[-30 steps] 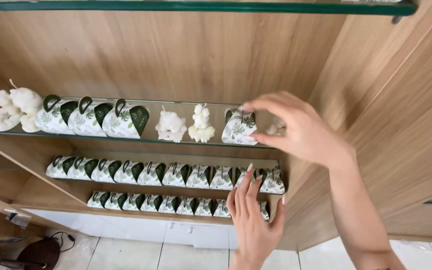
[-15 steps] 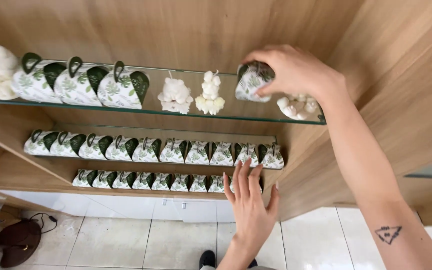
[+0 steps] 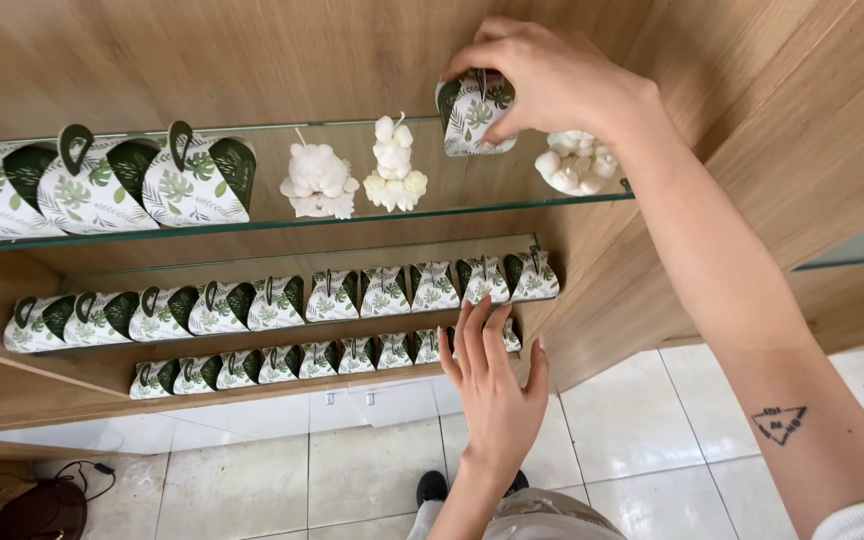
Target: Organizes and aligns decorative candles and boxed gift items on wooden display shelves.
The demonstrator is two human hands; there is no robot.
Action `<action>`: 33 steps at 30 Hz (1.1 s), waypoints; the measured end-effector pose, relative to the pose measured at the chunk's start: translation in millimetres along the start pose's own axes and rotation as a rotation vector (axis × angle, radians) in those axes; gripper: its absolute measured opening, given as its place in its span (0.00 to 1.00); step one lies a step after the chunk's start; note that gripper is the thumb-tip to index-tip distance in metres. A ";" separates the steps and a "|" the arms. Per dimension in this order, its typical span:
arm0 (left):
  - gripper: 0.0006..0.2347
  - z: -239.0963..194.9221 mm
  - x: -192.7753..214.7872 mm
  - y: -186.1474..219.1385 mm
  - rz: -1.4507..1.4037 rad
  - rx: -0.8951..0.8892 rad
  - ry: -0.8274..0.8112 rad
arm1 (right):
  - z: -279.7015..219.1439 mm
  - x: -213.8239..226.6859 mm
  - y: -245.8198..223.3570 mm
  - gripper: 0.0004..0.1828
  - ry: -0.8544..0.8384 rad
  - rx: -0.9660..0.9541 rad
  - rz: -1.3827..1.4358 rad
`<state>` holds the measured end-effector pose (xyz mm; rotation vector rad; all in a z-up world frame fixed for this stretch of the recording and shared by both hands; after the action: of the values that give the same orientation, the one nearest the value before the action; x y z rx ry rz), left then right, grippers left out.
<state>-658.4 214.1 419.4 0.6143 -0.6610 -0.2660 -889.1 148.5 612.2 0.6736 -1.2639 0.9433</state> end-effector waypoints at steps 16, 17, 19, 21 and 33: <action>0.23 -12.3 34.2 -23.8 -0.032 -0.019 -0.075 | 3.9 -1.2 -7.9 0.46 0.012 -0.024 -0.058; 0.23 -15.9 36.3 -26.3 -0.026 -0.012 -0.087 | 3.8 -2.5 -8.5 0.47 -0.013 -0.046 -0.044; 0.23 -22.8 43.6 -30.1 -0.029 0.010 -0.058 | -6.3 1.4 -10.8 0.47 -0.037 -0.051 -0.006; 0.23 -26.1 50.0 -33.5 -0.021 0.032 0.004 | -14.3 18.3 -19.6 0.46 -0.050 -0.026 0.022; 0.20 -48.5 101.3 -51.3 0.107 0.083 -0.008 | -12.9 33.7 -120.3 0.43 0.080 0.309 0.307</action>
<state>-551.8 152.9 407.8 0.6551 -0.7127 -0.1422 -776.5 109.3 651.5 0.6829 -1.1808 1.4257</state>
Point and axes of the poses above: each hand's wrist, its own z-axis towards the middle knuckle, its own x-axis out of the back of the hand, y = z × x, the point moved 5 cm from there along z, towards the middle knuckle, and after that the axes turned 8 degrees about -x, right-handed, at the moved point
